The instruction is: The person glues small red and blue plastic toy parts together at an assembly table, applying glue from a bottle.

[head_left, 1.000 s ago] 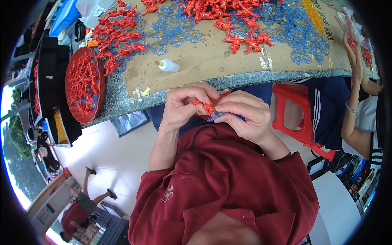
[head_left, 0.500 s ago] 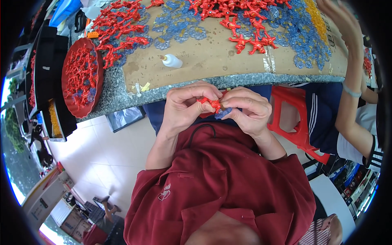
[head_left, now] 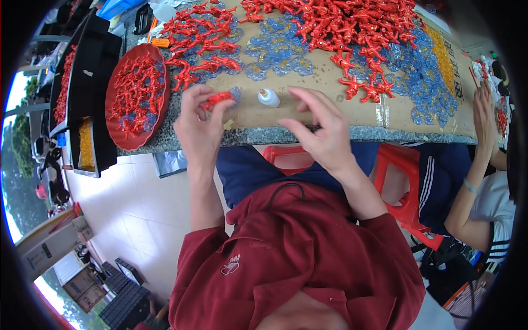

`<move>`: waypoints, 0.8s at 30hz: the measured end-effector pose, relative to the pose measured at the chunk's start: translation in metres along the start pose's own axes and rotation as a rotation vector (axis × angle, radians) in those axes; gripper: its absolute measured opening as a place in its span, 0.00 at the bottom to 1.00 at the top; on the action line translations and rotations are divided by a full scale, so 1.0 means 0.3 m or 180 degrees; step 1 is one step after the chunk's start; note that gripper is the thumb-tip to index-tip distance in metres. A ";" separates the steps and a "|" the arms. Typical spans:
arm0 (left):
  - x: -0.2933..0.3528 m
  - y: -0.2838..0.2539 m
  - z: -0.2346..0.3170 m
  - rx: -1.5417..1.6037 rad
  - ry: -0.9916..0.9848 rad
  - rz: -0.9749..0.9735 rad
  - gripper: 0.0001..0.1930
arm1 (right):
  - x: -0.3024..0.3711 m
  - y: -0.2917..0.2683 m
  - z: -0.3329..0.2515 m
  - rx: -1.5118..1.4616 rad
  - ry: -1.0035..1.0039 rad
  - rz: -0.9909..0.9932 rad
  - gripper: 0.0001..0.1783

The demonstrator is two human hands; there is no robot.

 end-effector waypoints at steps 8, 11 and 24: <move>0.012 0.059 0.156 -0.0795 0.2072 0.0420 0.16 | -0.019 0.017 0.006 0.0346 -0.0605 0.0193 0.16; 0.066 0.206 0.167 0.0315 0.1789 -0.0479 0.13 | 0.040 -0.080 0.050 -0.0321 -0.0061 0.0594 0.16; 0.094 0.538 0.264 0.0760 0.1437 -0.1435 0.17 | 0.159 -0.269 0.234 -0.0658 0.0875 0.1266 0.19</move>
Point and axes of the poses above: each hand's wrist, its own x-axis away from the middle knuckle, its own y-axis out of the palm, z = x × y, the point moved 6 cm from there along -x, towards the middle knuckle, and after that the axes turned 10 degrees about x, right-handed, at the moved point
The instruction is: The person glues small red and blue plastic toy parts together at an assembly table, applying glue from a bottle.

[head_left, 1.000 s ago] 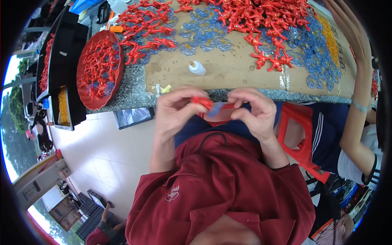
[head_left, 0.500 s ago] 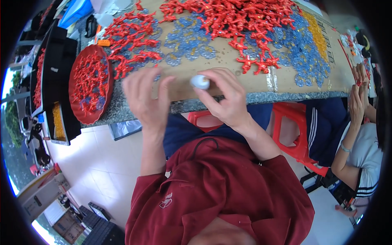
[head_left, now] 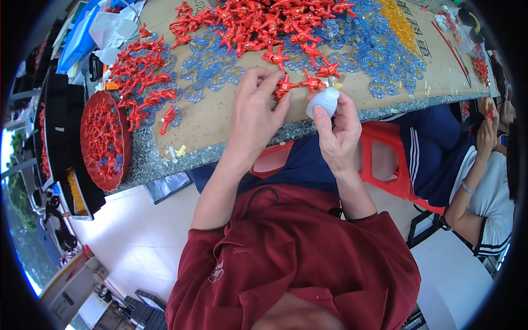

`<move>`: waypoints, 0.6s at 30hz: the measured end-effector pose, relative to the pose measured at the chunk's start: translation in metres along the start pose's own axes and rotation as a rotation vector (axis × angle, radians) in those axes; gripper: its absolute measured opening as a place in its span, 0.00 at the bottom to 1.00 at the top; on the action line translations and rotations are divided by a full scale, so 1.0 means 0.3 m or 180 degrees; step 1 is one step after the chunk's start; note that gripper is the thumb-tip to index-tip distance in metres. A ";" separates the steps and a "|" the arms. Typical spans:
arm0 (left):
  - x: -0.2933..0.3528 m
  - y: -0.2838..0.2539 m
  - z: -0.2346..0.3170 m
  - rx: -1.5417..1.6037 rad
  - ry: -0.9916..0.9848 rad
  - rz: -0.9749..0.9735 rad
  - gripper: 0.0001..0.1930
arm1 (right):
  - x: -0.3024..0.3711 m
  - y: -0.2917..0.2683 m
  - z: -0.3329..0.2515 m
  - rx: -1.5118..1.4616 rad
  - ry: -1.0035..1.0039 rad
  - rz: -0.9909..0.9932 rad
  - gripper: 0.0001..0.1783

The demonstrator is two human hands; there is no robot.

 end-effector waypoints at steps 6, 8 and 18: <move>0.101 -0.034 -0.048 0.3206 -0.1360 0.0333 0.16 | 0.001 0.061 -0.015 -0.0664 0.0228 -0.0221 0.19; 0.150 -0.038 -0.049 0.3693 -0.1605 0.0353 0.17 | 0.003 0.091 -0.031 -0.0666 0.0178 -0.0390 0.19; 0.252 -0.073 -0.015 0.5174 -0.1745 0.0545 0.22 | 0.023 0.172 -0.166 0.0540 -0.1288 -0.0527 0.18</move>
Point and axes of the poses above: each hand's wrist, its own x-axis away from the middle knuckle, its own y-axis out of the palm, z = x × y, the point moved 6 cm from there along -x, towards the middle knuckle, and after that the axes turned 10 degrees about x, right-handed, at the moved point
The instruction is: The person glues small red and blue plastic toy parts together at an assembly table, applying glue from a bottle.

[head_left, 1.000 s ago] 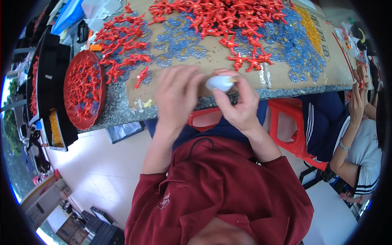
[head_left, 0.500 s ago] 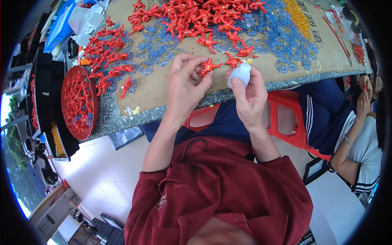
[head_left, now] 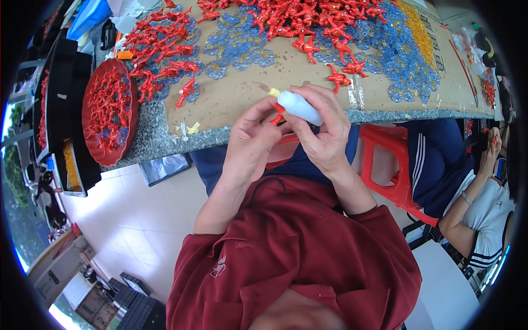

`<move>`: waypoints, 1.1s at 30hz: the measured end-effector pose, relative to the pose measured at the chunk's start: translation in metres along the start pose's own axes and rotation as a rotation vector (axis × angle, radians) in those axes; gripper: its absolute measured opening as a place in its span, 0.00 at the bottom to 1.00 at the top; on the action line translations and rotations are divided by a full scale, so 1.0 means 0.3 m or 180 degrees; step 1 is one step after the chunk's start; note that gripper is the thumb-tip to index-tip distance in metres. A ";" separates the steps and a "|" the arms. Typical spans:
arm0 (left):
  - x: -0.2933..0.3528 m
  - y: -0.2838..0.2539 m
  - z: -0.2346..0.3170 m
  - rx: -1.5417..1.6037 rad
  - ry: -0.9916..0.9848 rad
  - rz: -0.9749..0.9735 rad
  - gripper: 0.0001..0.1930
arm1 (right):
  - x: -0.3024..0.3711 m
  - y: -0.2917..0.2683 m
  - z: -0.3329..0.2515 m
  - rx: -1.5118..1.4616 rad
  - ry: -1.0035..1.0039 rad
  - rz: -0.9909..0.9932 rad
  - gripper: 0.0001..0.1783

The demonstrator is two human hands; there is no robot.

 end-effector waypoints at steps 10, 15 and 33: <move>0.027 -0.076 0.025 0.0741 -0.0407 0.0445 0.16 | 0.020 -0.111 -0.020 -0.0205 0.0467 -0.0111 0.20; 0.033 -0.079 0.013 0.1472 -0.0628 0.0390 0.16 | 0.002 -0.126 -0.075 -0.0008 -0.0173 -0.0273 0.20; 0.032 -0.083 0.001 0.1391 -0.0618 0.0616 0.16 | 0.008 -0.112 -0.083 0.0058 -0.0220 -0.0481 0.19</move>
Point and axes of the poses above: each hand's wrist, its own x-axis away from the middle knuckle, its own y-axis out of the palm, z = x × y, the point moved 6 cm from there along -x, towards the middle knuckle, and after that the axes turned 10 degrees about x, right-handed, at the moved point
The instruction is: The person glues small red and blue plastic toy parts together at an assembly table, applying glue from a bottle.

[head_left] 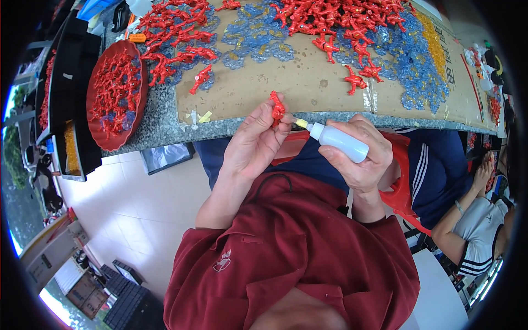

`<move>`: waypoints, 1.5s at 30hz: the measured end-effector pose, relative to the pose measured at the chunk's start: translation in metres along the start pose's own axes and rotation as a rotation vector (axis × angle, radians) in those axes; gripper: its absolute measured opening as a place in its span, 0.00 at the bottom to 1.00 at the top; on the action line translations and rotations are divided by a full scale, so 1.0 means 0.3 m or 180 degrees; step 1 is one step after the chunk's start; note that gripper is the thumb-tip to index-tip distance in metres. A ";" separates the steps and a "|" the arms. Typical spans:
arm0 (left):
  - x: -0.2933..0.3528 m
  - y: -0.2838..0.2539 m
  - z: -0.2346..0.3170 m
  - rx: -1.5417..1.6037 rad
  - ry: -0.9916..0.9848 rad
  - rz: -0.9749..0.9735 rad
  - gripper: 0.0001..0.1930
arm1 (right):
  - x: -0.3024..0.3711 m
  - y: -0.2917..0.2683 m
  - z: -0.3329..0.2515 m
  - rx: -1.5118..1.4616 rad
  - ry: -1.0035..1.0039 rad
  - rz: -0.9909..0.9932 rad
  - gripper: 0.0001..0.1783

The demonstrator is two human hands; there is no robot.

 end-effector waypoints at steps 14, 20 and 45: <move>0.020 0.000 0.034 -0.0370 0.0171 -0.0212 0.11 | -0.003 0.052 0.100 -0.0864 0.1166 0.0106 0.20; 0.073 -0.036 0.082 -0.0470 0.0417 -0.0154 0.12 | -0.106 0.277 0.124 -0.0499 0.0825 -0.0340 0.16; 0.055 -0.021 0.040 0.0029 -0.0163 -0.1303 0.14 | -0.161 0.197 0.106 0.1508 -0.0130 -0.0760 0.13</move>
Point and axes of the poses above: each hand's wrist, its own x-axis away from the middle knuckle, its own y-axis out of the palm, z = x × y, the point moved 6 cm from there along -x, towards the middle knuckle, and after that the axes turned 10 degrees about x, right-handed, at the moved point
